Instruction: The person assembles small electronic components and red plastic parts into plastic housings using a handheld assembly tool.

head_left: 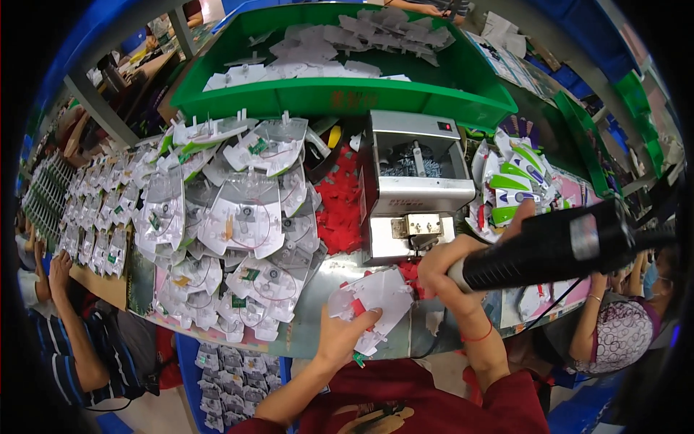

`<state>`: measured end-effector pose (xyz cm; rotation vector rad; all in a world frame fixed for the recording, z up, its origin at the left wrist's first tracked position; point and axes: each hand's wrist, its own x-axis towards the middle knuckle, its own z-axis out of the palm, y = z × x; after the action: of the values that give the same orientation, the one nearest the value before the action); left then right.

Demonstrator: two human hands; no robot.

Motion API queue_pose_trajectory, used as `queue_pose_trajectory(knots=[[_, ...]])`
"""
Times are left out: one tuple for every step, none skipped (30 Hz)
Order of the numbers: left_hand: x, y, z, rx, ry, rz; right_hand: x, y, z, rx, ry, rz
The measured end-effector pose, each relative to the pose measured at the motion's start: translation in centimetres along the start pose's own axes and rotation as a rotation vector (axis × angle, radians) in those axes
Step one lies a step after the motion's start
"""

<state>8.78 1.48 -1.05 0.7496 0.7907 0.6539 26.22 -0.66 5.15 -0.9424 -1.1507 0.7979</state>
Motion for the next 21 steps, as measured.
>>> queue_pose_trajectory(knots=[[-0.1,0.2,0.2,-0.002,0.006,-0.003,0.0,-0.1,0.1,-0.055,-0.062,-0.081],[-0.3,0.4,0.4,-0.016,0.006,-0.005,-0.1,-0.6,0.7,0.054,-0.057,-0.041],[-0.4,0.6,0.5,-0.03,0.005,-0.006,-0.4,-0.5,0.9,0.057,-0.06,-0.036],[-0.6,0.7,0.5,-0.033,0.013,-0.007,-0.6,-0.4,1.0,0.085,-0.064,-0.042],[-0.8,0.8,0.3,-0.024,-0.003,-0.037,-0.8,-0.3,1.1,0.112,-0.069,-0.048],[-1.0,0.9,0.2,-0.015,-0.019,-0.067,-0.8,-0.5,1.2,0.144,-0.113,-0.003],[-1.1,1.1,0.4,-0.018,-0.019,-0.068,-1.0,-0.6,1.2,0.141,-0.114,0.0],[-1.2,1.3,0.5,-0.04,-0.025,-0.082,-1.3,-0.7,1.2,0.173,-0.12,0.037],[-1.4,1.5,0.7,-0.062,-0.031,-0.095,-1.5,-0.9,1.1,0.204,-0.126,0.074],[-1.4,1.7,0.8,-0.065,-0.027,-0.094,-1.5,-0.9,0.9,0.205,-0.13,0.076],[-1.4,1.8,0.9,-0.072,-0.038,-0.113,-1.5,-1.0,0.6,0.174,-0.211,0.072],[-1.4,2.0,1.0,-0.079,-0.049,-0.131,-1.4,-1.0,0.4,0.142,-0.291,0.067],[-1.4,2.2,1.1,-0.081,-0.047,-0.132,-1.5,-1.2,0.4,0.142,-0.292,0.069],[-1.3,2.4,1.0,-0.06,-0.064,-0.15,-1.5,-1.5,0.4,0.16,-0.288,0.103],[-1.3,2.5,1.0,-0.039,-0.082,-0.169,-1.5,-1.7,0.5,0.177,-0.284,0.136],[-1.3,2.7,1.0,-0.041,-0.082,-0.169,-1.4,-1.9,0.4,0.176,-0.284,0.137],[-1.2,2.8,1.1,-0.033,-0.096,-0.171,-1.3,-2.0,0.3,0.161,-0.322,0.131],[-1.2,2.9,1.1,-0.025,-0.111,-0.172,-1.2,-2.2,0.3,0.145,-0.36,0.126],[-1.2,3.1,1.1,-0.024,-0.115,-0.172,-1.2,-2.4,0.6,0.142,-0.357,0.124],[-1.2,3.2,1.1,-0.013,-0.135,-0.165,-1.2,-2.7,1.1,0.202,-0.311,0.054],[-1.1,3.4,1.1,-0.003,-0.156,-0.157,-1.2,-2.9,1.4,0.261,-0.265,-0.017]])
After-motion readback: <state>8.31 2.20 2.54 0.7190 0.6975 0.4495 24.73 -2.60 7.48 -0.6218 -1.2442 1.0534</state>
